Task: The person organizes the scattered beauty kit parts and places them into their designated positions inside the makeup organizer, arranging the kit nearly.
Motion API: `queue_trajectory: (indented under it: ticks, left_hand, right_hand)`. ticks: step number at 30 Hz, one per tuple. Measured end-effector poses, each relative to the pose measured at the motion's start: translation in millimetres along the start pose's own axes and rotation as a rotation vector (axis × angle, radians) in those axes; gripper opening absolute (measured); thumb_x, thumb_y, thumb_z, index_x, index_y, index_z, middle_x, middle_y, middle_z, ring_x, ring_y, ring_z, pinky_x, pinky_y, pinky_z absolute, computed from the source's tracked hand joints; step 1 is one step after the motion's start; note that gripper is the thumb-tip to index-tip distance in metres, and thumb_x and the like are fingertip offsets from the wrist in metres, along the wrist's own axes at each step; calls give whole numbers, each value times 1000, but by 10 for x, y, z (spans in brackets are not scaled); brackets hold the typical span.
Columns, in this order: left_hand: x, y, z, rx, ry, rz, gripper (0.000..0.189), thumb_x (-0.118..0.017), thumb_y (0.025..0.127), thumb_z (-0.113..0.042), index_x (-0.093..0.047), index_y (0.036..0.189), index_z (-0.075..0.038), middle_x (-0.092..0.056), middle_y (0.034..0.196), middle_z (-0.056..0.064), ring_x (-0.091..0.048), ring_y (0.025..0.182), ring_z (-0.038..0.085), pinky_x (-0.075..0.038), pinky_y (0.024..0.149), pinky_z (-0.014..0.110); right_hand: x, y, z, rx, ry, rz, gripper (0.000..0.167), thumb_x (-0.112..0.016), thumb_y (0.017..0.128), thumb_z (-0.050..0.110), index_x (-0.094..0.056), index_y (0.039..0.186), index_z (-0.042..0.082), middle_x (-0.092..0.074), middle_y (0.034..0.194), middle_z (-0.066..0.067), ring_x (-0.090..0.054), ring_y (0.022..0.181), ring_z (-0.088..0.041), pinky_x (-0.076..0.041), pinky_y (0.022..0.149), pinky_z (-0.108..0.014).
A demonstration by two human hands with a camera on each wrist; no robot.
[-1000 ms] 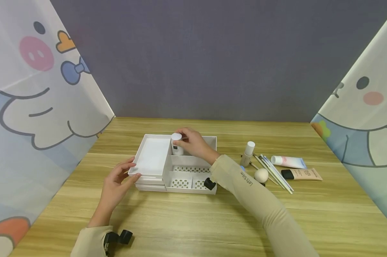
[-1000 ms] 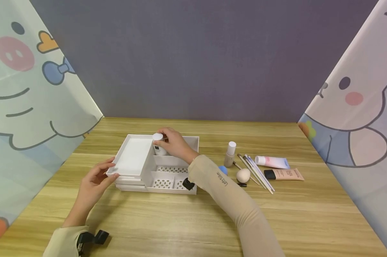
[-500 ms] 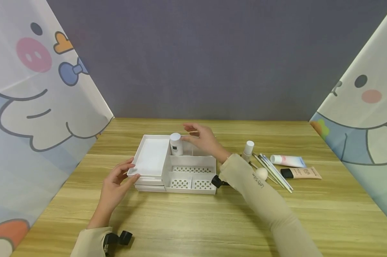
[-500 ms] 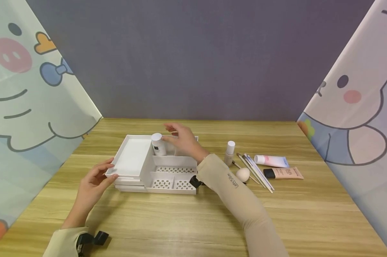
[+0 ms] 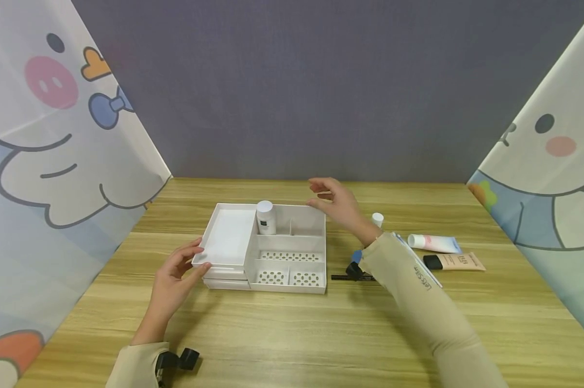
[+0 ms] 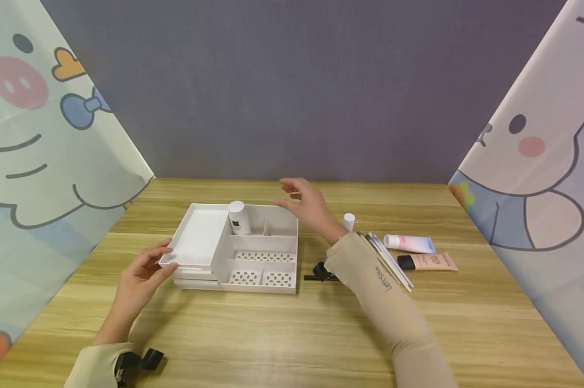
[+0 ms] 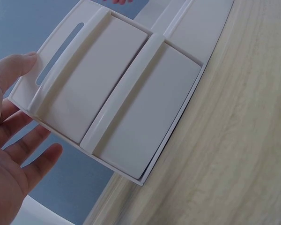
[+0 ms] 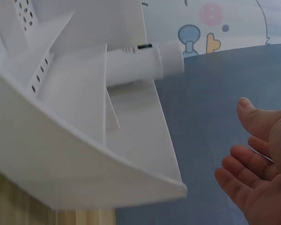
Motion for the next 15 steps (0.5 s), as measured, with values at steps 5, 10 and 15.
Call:
queue_trajectory:
  ticks: [5,10,15]
  left_hand:
    - [-1,0,-3,4,-10,-1,32,-71,81,17,-65,111,9,-61,133,10,-58,115,0,-49,89,12]
    - [0,1,-12,5,-6,0,31,-71,81,17,-65,111,9,-60,133,12,-58,115,-1,-48,88,12]
    - [2,4,-11,5,-1,0,31,-71,81,17,-65,111,9,-60,133,12,-58,115,-1,-48,89,12]
  right_hand:
    - [179,-76,-34,-17,4,-16,50,-71,92,2,-51,138,-4,-55,128,-24,-53,120,-34,-46,103,-46]
    - [356,-146,-67,-21,-44,-57,52,-72,90,2,-51,138,-4,-56,127,-22,-54,119,-36,-48,102,-48]
    - [538,-212,-148,-35,-109,-77,53,-72,91,4,-51,139,-3,-56,129,-23,-53,120,-35,-48,100,-47]
Point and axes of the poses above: each hand's wrist, its own y-axis towards the middle knuckle, its own x-axis out of the back of the hand, z = x × y, the point moved 3 cm from there along y, towards the middle knuckle
